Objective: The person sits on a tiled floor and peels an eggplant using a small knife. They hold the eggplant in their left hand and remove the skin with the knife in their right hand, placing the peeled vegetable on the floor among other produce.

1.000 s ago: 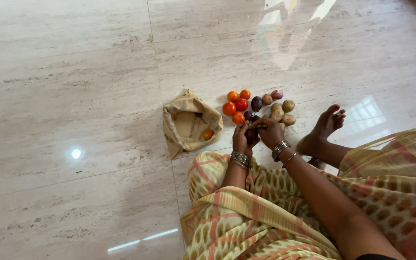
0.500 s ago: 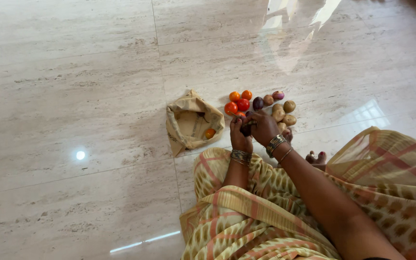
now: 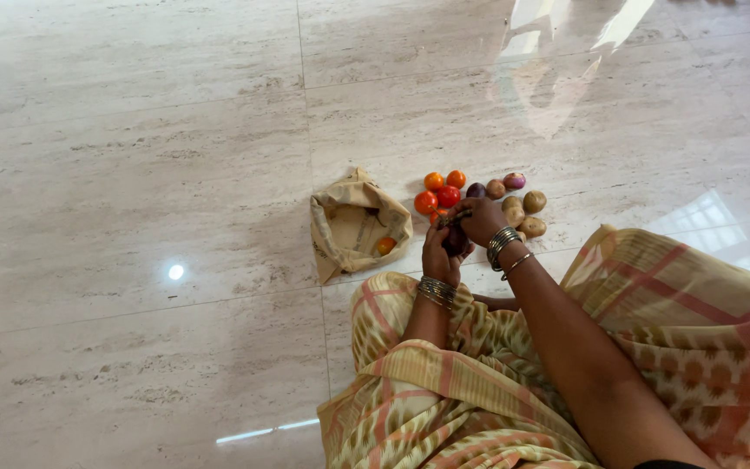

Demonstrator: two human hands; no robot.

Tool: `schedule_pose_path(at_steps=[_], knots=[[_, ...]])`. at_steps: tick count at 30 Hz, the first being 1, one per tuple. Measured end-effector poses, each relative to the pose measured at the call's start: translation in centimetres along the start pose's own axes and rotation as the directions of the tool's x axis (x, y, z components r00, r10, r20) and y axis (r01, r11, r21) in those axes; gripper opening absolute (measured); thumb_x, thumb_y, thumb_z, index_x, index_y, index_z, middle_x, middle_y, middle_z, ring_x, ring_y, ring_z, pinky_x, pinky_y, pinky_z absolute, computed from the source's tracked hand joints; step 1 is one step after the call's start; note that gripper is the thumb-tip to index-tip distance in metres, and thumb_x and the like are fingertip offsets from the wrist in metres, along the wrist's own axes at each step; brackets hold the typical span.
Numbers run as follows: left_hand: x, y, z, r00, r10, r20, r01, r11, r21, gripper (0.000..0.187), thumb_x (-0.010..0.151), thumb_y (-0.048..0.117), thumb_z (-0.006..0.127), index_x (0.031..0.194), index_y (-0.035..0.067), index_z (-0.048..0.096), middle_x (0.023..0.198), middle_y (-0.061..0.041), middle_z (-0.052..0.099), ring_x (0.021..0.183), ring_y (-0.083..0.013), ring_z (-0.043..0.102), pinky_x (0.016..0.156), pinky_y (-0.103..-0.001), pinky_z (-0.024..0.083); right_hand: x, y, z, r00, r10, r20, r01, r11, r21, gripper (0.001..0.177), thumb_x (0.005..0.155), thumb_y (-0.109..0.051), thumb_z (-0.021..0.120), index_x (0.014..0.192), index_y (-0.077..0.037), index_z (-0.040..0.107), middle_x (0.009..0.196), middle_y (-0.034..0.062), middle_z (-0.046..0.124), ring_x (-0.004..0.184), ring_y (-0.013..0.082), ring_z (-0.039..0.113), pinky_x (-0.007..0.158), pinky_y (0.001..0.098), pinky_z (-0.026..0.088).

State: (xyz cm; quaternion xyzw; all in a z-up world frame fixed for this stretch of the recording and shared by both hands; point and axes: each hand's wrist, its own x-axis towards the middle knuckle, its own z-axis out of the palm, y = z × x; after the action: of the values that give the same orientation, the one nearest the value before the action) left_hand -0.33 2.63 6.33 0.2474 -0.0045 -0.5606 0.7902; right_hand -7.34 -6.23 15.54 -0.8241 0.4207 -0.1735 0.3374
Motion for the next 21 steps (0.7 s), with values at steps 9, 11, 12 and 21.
schedule_pose_path(at_steps=[9,11,12,21], knots=[[0.8,-1.3,2.4,0.917,0.151,-0.368,-0.168,0.986,-0.014,0.043,0.099,0.031,0.044,0.137,0.019,0.059,0.116,-0.008,0.064,0.091,-0.0225,0.062,0.067,-0.039,0.049,-2.8,-1.3,-2.1,0.962,-0.264,0.072,0.267,0.963,-0.029,0.022,0.078,0.003,0.062,0.093,-0.009,0.073,0.097,0.0135,0.067,0.089,0.0304,0.069,0.08,0.039,0.058],[0.8,-1.4,3.0,0.883,0.186,-0.43,-0.189,0.981,0.036,0.043,0.096,0.028,0.044,0.137,0.02,0.059,0.114,-0.005,0.065,0.09,-0.0204,0.064,0.067,-0.037,0.05,-3.3,-1.3,-3.0,0.947,-0.309,0.084,0.314,0.948,-0.051,0.023,0.079,0.003,0.063,0.096,-0.009,0.072,0.096,0.0138,0.065,0.089,0.0321,0.068,0.079,0.0407,0.056],[0.7,-1.2,3.2,0.875,0.194,-0.444,-0.194,0.98,0.045,0.043,0.096,0.026,0.045,0.137,0.02,0.057,0.115,-0.004,0.066,0.093,-0.0196,0.066,0.072,-0.036,0.054,-3.6,-1.1,-3.4,0.937,-0.341,0.076,0.346,0.936,-0.067,0.024,0.079,0.003,0.064,0.098,-0.008,0.071,0.095,0.0144,0.065,0.089,0.0335,0.067,0.079,0.042,0.055],[1.6,-5.7,3.0,0.938,0.241,-0.25,-0.188,0.958,0.218,0.028,0.106,0.025,0.048,0.129,0.013,0.059,0.103,-0.004,0.067,0.08,-0.0158,0.065,0.059,-0.032,0.055,-3.2,5.3,-5.1,0.97,-0.242,-0.001,0.24,0.958,0.154,0.018,0.08,-0.008,0.065,0.097,-0.01,0.07,0.093,0.0105,0.068,0.084,0.0292,0.07,0.075,0.039,0.056]])
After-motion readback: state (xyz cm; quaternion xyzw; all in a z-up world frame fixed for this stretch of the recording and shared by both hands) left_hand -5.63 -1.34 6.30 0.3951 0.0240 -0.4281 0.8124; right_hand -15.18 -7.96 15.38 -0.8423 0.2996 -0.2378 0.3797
